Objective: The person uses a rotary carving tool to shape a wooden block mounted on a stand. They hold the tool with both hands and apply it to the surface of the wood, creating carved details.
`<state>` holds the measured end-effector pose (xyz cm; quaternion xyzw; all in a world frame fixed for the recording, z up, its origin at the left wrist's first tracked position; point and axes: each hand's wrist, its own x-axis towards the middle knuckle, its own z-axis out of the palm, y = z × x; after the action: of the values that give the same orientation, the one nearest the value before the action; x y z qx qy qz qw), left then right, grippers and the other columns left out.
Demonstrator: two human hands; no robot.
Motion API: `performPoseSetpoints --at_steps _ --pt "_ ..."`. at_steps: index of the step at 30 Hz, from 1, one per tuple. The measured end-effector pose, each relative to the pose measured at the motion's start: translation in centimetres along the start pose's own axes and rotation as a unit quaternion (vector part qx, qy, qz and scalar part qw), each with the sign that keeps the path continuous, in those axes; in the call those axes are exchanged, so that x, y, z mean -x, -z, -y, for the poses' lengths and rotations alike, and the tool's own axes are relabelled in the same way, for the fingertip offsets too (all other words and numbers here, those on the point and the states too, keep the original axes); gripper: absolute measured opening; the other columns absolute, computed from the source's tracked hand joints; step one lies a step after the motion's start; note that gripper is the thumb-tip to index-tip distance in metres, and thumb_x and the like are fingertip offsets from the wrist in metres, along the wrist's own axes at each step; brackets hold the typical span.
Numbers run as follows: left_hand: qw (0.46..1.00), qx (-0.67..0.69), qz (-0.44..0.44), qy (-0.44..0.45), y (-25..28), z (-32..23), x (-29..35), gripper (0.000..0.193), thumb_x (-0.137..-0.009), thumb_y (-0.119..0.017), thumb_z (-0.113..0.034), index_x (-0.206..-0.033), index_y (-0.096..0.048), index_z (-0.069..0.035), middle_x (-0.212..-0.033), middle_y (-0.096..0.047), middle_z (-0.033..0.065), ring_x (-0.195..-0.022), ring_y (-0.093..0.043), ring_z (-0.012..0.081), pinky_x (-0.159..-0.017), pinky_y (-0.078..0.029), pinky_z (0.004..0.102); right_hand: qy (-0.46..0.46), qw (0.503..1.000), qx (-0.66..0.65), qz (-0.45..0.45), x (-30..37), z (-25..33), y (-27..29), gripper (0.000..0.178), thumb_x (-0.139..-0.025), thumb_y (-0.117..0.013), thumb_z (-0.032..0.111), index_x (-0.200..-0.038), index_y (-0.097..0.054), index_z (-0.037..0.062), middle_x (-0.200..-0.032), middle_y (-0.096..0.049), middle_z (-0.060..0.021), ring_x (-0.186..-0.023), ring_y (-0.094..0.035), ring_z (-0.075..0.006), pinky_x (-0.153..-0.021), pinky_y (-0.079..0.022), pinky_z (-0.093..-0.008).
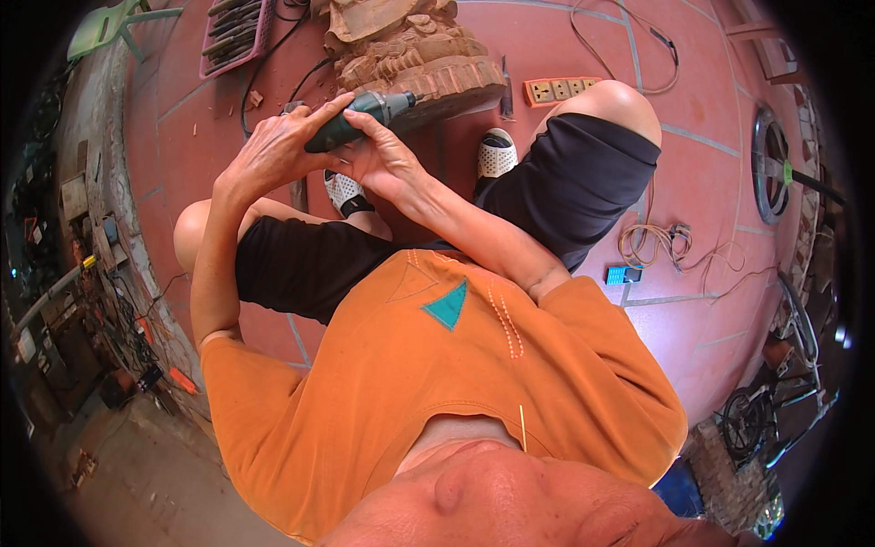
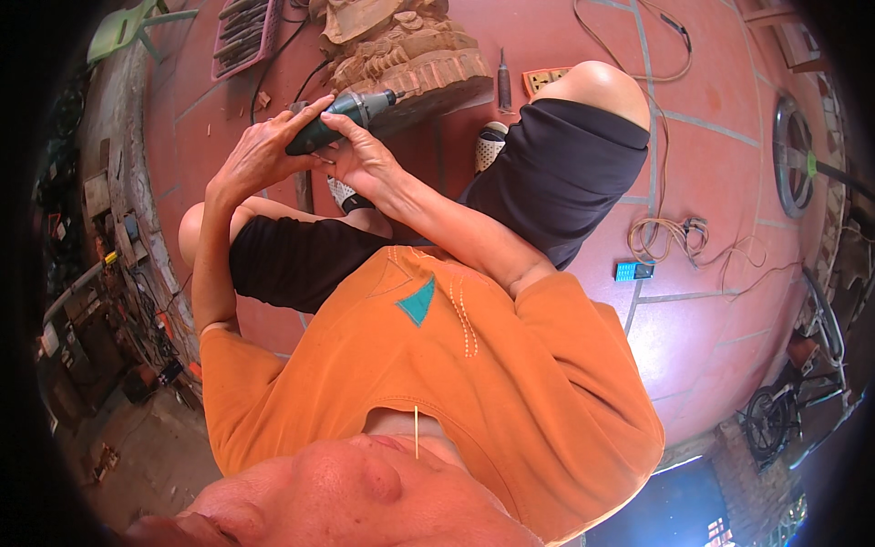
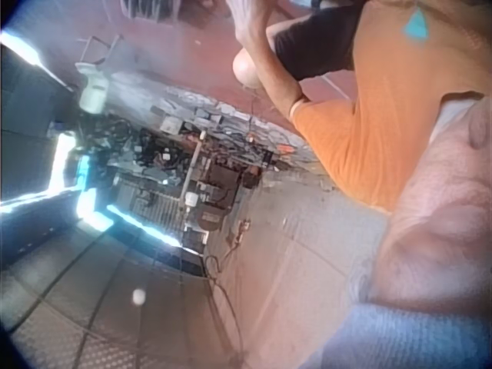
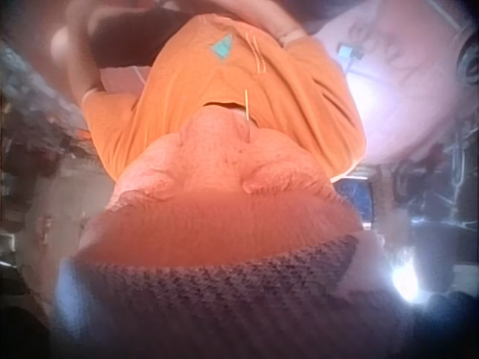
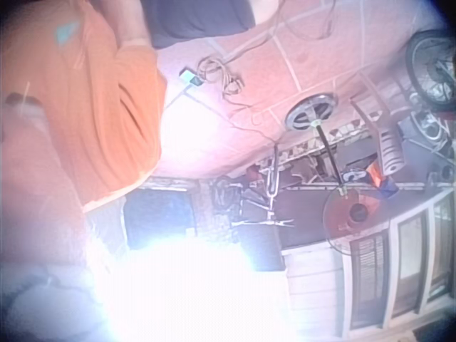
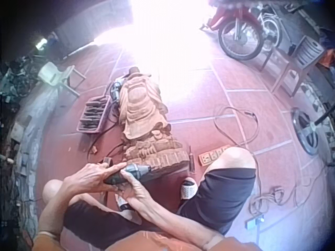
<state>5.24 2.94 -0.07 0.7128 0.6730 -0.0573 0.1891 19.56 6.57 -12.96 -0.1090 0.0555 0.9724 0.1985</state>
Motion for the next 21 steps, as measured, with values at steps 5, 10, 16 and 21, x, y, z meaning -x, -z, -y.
performPoseSetpoints --at_steps 5,10,16,21 --pt "1.0 0.006 0.01 0.006 0.2 -0.14 0.04 0.089 -0.073 -0.083 -0.031 -0.152 -0.04 -0.029 -0.094 -0.065 0.02 -0.085 -0.066 0.0379 -0.075 -0.052 0.0458 0.004 1.0 0.0 -0.007 0.17 -0.22 -0.1 0.035 -0.09 -0.073 0.023 -0.121 -0.059 0.0166 -0.114 -0.066 -0.0044 -0.108 -0.064 -0.0205 -0.086 -0.055 -0.0425" --pt "1.0 0.008 0.011 0.001 0.15 0.09 0.09 0.09 -0.073 -0.083 -0.032 -0.152 -0.04 -0.029 -0.093 -0.065 0.0192 -0.084 -0.066 0.0376 -0.075 -0.051 0.0461 0.005 1.0 0.002 -0.011 0.14 -0.33 0.0 0.034 -0.09 -0.073 0.023 -0.121 -0.059 0.0173 -0.113 -0.066 -0.0037 -0.109 -0.064 -0.0204 -0.087 -0.055 -0.0428" --pt "1.0 0.0 0.003 0.003 0.13 0.1 0.12 0.091 -0.072 -0.083 -0.031 -0.152 -0.039 -0.028 -0.094 -0.065 0.0182 -0.085 -0.066 0.0375 -0.075 -0.051 0.0463 -0.001 1.0 0.003 -0.005 -0.28 -0.12 0.18 0.036 -0.09 -0.073 0.023 -0.122 -0.059 0.0166 -0.115 -0.066 -0.0042 -0.11 -0.064 -0.0208 -0.09 -0.055 -0.0432" --pt "1.0 -0.003 -0.009 0.001 -0.02 0.33 -0.01 0.088 -0.073 -0.082 -0.032 -0.151 -0.041 -0.026 -0.093 -0.065 0.0193 -0.086 -0.066 0.0384 -0.075 -0.051 0.0466 -0.007 1.0 0.006 0.019 -0.35 0.22 0.02 0.037 -0.09 -0.073 0.024 -0.123 -0.058 0.0156 -0.118 -0.067 -0.0059 -0.112 -0.065 -0.0223 -0.094 -0.054 -0.0449"
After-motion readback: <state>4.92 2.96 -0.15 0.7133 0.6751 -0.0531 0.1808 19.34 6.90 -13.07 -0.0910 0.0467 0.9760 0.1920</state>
